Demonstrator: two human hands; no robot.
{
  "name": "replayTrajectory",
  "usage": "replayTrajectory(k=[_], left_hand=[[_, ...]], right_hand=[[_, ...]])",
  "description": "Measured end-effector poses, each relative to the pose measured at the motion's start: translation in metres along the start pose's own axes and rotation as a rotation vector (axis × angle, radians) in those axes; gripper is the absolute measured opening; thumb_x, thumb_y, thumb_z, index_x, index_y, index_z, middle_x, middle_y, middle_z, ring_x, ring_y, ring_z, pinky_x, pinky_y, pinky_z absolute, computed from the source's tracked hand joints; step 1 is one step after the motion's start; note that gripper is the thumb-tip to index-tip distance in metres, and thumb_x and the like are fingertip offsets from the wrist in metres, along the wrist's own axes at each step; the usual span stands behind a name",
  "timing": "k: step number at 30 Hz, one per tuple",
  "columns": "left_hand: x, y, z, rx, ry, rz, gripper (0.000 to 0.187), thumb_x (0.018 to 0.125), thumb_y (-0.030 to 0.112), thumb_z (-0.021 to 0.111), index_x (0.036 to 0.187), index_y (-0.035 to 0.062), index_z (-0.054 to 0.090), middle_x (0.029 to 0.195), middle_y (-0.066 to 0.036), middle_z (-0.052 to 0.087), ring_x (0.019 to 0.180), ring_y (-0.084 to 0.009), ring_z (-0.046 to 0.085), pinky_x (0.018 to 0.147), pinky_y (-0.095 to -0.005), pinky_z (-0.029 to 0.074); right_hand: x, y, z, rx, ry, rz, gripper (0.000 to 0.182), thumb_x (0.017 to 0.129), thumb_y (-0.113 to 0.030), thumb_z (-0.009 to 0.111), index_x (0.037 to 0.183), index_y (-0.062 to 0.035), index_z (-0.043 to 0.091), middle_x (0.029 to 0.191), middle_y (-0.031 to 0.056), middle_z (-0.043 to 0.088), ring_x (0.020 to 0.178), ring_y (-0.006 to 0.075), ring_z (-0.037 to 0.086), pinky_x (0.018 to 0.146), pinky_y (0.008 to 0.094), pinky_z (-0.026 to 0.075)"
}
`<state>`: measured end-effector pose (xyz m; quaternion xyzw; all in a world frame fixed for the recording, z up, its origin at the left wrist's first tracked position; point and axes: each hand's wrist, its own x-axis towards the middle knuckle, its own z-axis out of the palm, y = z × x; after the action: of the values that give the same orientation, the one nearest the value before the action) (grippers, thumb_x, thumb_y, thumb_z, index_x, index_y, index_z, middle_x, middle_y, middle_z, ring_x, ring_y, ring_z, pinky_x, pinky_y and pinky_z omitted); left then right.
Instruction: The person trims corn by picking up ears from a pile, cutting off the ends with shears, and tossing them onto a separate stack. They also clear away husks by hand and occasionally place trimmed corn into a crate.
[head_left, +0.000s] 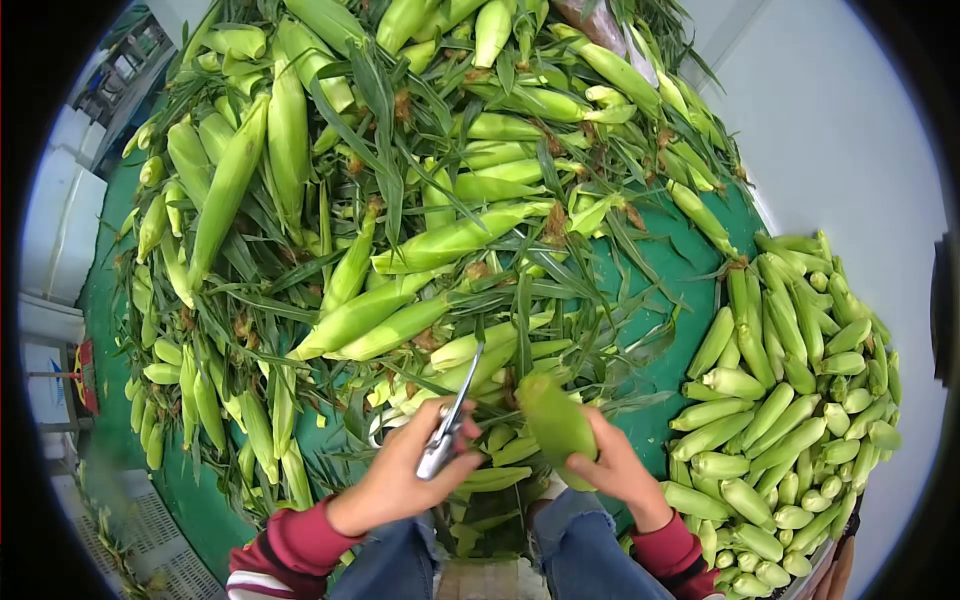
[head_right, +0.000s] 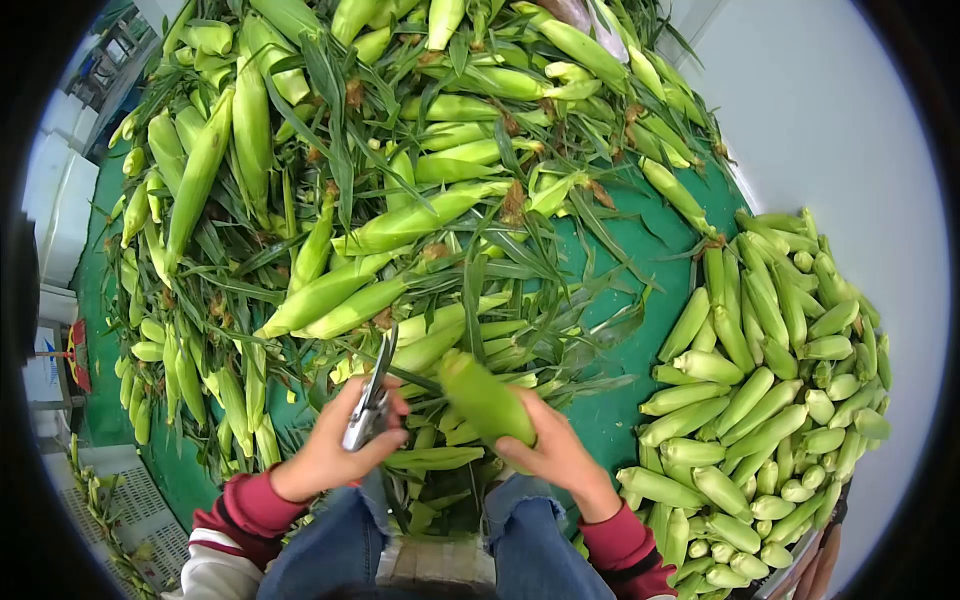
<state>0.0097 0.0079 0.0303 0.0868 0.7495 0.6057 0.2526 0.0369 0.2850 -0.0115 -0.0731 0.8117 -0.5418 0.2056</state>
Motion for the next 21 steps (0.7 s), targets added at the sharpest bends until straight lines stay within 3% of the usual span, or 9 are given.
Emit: replayTrajectory(k=[1,4,7,8,14,17,18,21], left_hand=[[0.006,0.004,0.009,-0.179,0.072,-0.028,0.052,0.076,0.001,0.072,0.122,0.0034,0.047,0.103,-0.011,0.059,0.091,-0.0141,0.059,0.077,-0.028,0.048],[0.014,0.012,0.02,-0.11,0.153,0.141,0.05,0.078,0.004,0.074,0.121,0.0031,0.047,0.1,-0.007,0.06,0.087,-0.0086,0.057,0.075,-0.0249,0.047],[0.01,0.016,0.017,0.036,0.181,0.221,0.049,0.078,0.005,0.074,0.12,0.0028,0.048,0.095,-0.006,0.062,0.082,-0.0095,0.059,0.072,-0.0251,0.048],[0.009,0.01,0.017,0.123,0.222,0.301,0.052,0.078,0.01,0.076,0.121,0.0018,0.048,0.093,-0.008,0.064,0.076,-0.0148,0.064,0.067,-0.027,0.051],[0.003,0.009,0.015,0.189,0.298,0.263,0.046,0.074,0.003,0.068,0.117,0.0022,0.05,0.094,-0.006,0.064,0.073,-0.0114,0.059,0.067,-0.0257,0.049],[0.01,0.017,0.009,0.137,0.246,0.019,0.044,0.073,0.003,0.065,0.115,0.0019,0.051,0.091,-0.006,0.064,0.075,-0.0125,0.06,0.069,-0.0254,0.048],[0.016,0.009,0.009,0.003,0.272,0.05,0.04,0.074,-0.001,0.06,0.114,0.0023,0.053,0.088,-0.006,0.063,0.076,-0.0137,0.061,0.07,-0.026,0.048],[0.028,0.0,0.007,-0.697,0.192,-0.32,0.04,0.075,-0.005,0.056,0.115,0.0034,0.054,0.089,-0.006,0.062,0.078,-0.0137,0.061,0.07,-0.0262,0.049]], right_hand=[[0.002,-0.001,0.006,-0.008,-0.006,-0.041,0.078,0.069,-0.024,0.083,0.132,-0.0039,0.042,0.121,0.0193,0.056,0.112,0.0364,0.056,0.092,0.0385,0.046],[0.005,-0.013,0.025,-0.046,0.024,-0.104,0.074,0.068,-0.024,0.085,0.126,-0.0026,0.045,0.117,0.0178,0.053,0.109,0.0348,0.054,0.091,0.0392,0.045],[0.007,-0.016,0.034,-0.098,0.088,-0.176,0.072,0.064,-0.025,0.087,0.12,-0.0022,0.047,0.11,0.0172,0.052,0.1,0.0357,0.055,0.085,0.0407,0.046],[0.007,-0.016,0.035,-0.14,0.105,-0.198,0.072,0.064,-0.026,0.087,0.119,-0.002,0.047,0.109,0.0172,0.052,0.099,0.0362,0.054,0.084,0.0408,0.046],[0.01,-0.019,0.039,-0.292,0.146,-0.235,0.074,0.063,-0.028,0.087,0.119,-0.0012,0.048,0.106,0.0169,0.051,0.096,0.0365,0.053,0.08,0.0412,0.047],[0.007,-0.023,0.042,-0.41,0.213,-0.236,0.074,0.063,-0.029,0.087,0.119,-0.0009,0.048,0.106,0.0167,0.051,0.096,0.0358,0.053,0.079,0.0415,0.047],[0.006,-0.024,0.043,-0.46,0.238,-0.232,0.074,0.063,-0.029,0.087,0.119,-0.0008,0.048,0.106,0.0165,0.051,0.096,0.0357,0.053,0.079,0.0416,0.047],[0.004,-0.024,0.045,-0.453,0.243,-0.197,0.072,0.063,-0.028,0.086,0.119,-0.0005,0.049,0.107,0.016,0.051,0.096,0.0346,0.053,0.08,0.0404,0.047]])
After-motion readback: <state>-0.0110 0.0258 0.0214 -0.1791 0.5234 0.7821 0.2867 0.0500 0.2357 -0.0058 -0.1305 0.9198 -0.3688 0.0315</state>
